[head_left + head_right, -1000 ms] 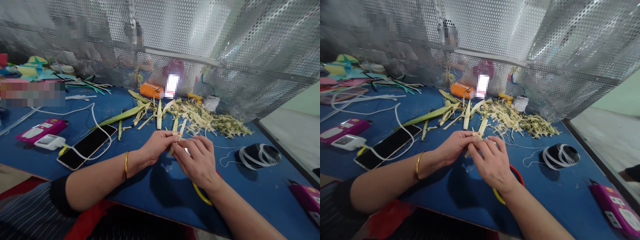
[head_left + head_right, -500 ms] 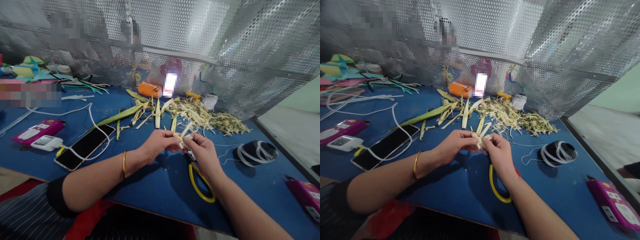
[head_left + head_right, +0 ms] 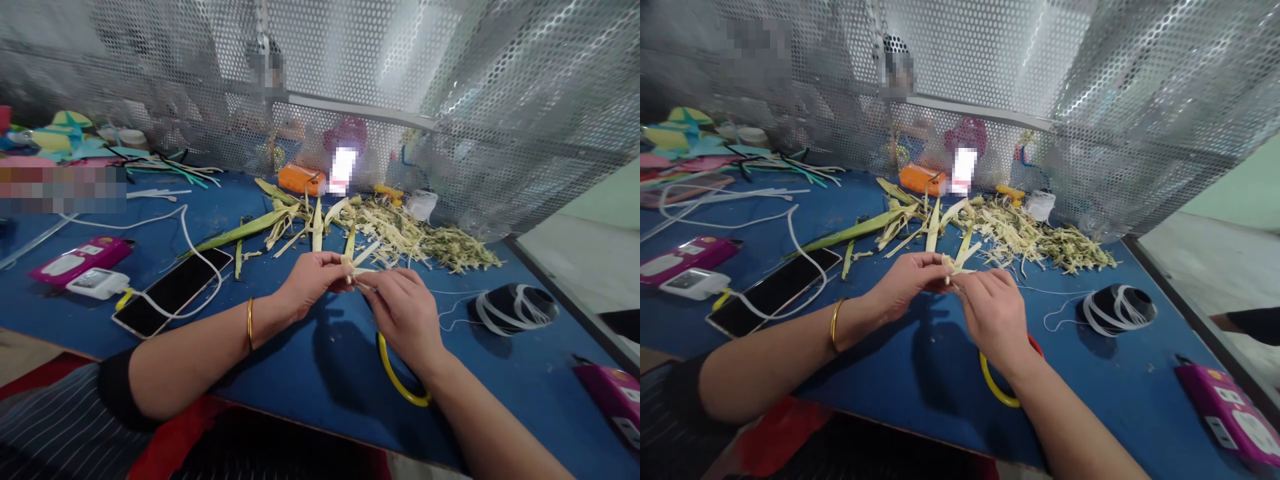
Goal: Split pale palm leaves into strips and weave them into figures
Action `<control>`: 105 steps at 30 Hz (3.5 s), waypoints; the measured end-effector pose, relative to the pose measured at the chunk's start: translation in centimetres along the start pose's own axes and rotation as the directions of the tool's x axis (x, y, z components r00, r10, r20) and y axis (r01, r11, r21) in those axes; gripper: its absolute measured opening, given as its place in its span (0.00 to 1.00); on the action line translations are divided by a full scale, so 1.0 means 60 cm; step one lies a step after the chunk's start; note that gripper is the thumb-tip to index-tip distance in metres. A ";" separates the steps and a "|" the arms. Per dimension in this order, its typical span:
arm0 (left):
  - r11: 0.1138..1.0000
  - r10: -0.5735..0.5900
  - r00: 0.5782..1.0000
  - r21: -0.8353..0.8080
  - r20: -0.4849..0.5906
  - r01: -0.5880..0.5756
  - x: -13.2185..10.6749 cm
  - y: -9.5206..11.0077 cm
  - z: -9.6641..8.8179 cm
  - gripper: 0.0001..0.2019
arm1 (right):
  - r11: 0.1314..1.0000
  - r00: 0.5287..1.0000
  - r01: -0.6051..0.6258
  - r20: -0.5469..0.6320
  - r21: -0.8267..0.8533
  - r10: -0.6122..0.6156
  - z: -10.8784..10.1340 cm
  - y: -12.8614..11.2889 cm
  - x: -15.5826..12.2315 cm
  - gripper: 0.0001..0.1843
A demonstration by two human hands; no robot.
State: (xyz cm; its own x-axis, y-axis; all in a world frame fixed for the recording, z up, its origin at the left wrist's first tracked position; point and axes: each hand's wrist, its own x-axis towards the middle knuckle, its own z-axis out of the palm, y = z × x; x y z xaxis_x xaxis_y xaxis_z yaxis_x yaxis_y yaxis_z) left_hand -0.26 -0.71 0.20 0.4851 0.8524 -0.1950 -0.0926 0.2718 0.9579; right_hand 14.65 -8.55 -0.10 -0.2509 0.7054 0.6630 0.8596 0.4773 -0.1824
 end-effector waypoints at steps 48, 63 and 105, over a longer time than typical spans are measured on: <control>0.998 -0.048 0.998 0.041 0.046 0.047 -0.007 -0.007 0.008 0.10 | 0.493 0.768 -0.517 0.124 0.700 0.628 0.013 0.012 0.006 0.04; 0.992 0.016 0.996 0.120 0.083 -0.026 -0.009 -0.015 0.012 0.07 | 0.720 0.803 -0.587 0.151 0.370 0.577 0.011 0.011 0.000 0.05; 0.995 -0.072 0.995 0.072 0.066 0.067 -0.007 0.006 0.006 0.08 | 0.865 0.920 -0.387 0.066 0.321 0.387 0.006 0.013 0.000 0.05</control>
State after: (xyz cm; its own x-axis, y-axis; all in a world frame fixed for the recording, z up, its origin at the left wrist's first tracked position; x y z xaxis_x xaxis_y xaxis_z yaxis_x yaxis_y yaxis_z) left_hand -0.16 -1.12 0.70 0.5473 0.7990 -0.2491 0.0029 0.2958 0.9552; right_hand 15.14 -8.00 -0.50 0.0721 0.8682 0.4910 0.6976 0.3080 -0.6469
